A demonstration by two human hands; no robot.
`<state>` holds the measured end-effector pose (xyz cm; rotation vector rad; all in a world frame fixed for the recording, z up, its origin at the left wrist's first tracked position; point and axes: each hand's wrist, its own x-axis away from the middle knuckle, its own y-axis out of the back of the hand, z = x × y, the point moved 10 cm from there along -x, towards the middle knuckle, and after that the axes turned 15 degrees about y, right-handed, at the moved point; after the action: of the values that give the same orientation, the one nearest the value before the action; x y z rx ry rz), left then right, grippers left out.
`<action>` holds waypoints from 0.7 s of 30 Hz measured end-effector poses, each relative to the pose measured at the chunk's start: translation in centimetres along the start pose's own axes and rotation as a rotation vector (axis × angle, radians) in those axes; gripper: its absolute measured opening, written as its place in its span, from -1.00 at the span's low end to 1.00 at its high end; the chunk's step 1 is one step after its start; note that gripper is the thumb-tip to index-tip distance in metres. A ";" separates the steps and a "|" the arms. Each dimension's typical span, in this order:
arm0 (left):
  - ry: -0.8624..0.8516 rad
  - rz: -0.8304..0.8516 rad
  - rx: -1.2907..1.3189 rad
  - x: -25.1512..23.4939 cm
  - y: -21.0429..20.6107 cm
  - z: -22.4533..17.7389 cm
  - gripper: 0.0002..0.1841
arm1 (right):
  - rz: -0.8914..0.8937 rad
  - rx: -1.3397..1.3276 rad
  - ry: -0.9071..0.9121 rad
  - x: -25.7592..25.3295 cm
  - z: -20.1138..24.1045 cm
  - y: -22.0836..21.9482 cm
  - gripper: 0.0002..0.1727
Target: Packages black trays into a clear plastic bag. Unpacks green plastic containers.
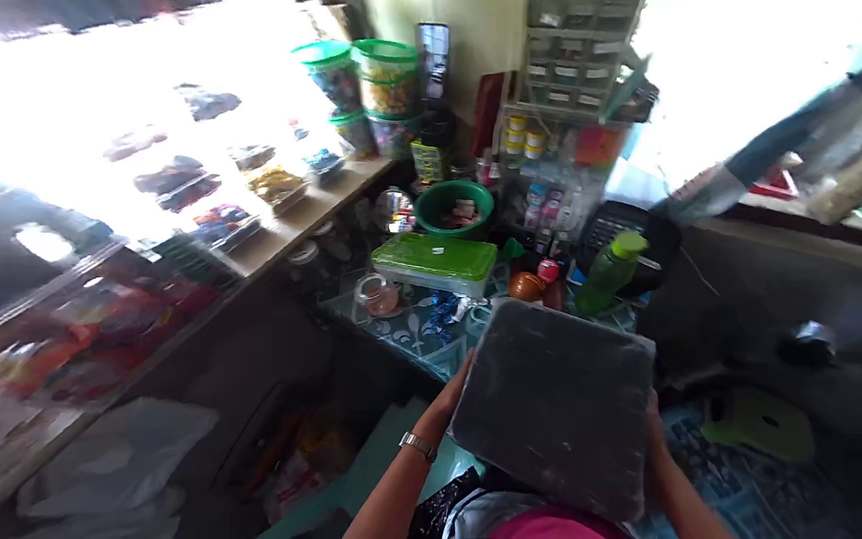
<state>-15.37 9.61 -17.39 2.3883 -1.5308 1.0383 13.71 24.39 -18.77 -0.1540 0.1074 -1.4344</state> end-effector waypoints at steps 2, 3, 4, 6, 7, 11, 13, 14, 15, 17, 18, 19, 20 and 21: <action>0.004 -0.101 -0.056 0.2 0.8 0.1 -0.41 | -0.006 -0.120 -0.140 -0.9 0.1 0.5 -0.24; 0.008 -0.154 -0.097 0.2 1.4 0.2 -0.40 | -0.044 -0.216 -0.231 -1.5 -0.6 1.4 -0.18; 0.007 -0.205 -0.135 0.2 1.8 0.0 -0.39 | -0.089 -0.278 -0.303 -2.1 -1.3 2.8 -0.16; -0.014 -0.242 -0.186 0.2 2.4 -0.6 -0.35 | -0.119 -0.246 -0.355 -2.8 -2.8 6.3 -0.26; -0.021 -0.241 -0.202 0.3 2.6 -0.8 -0.33 | -0.089 -0.179 -0.337 -2.7 -3.1 7.7 -0.35; -0.018 -0.256 -0.257 0.7 4.4 -2.3 -0.30 | 0.045 -0.049 -0.244 -0.9 -3.7 9.4 -0.56; -0.057 -0.330 -0.256 1.3 5.0 -4.5 -0.37 | 0.096 -0.078 -0.224 0.0 -4.4 8.8 -0.56; -0.095 -0.362 -0.265 1.7 5.0 -5.9 -0.42 | 0.125 -0.093 -0.235 0.5 -4.7 8.3 -0.55; -0.148 -0.384 -0.294 2.1 4.4 -7.5 -0.46 | 0.160 -0.103 -0.253 1.0 -5.1 7.6 -0.53; -0.293 -0.409 -0.399 3.0 1.5 -10.9 -0.50 | 0.245 -0.109 -0.258 1.9 -5.4 6.1 -0.52; -0.375 -0.393 -0.483 3.4 -1.1 -12.5 -0.53 | 0.279 -0.101 -0.229 2.1 -5.4 5.4 -0.53; -0.459 -0.355 -0.572 3.8 -4.2 -13.8 -0.55 | 0.298 -0.094 -0.195 2.3 -5.3 4.9 -0.55; -0.541 -0.298 -0.667 4.0 -7.7 -14.8 -0.57 | 0.304 -0.087 -0.165 2.5 -5.2 4.4 -0.58; -0.624 -0.220 -0.770 4.1 -11.5 -15.4 -0.58 | 0.303 -0.076 -0.134 2.5 -5.1 4.1 -0.59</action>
<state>-12.06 18.83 -0.38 2.2666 -1.3861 -0.3551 17.20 22.21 -24.44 -0.2839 0.0717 -1.1155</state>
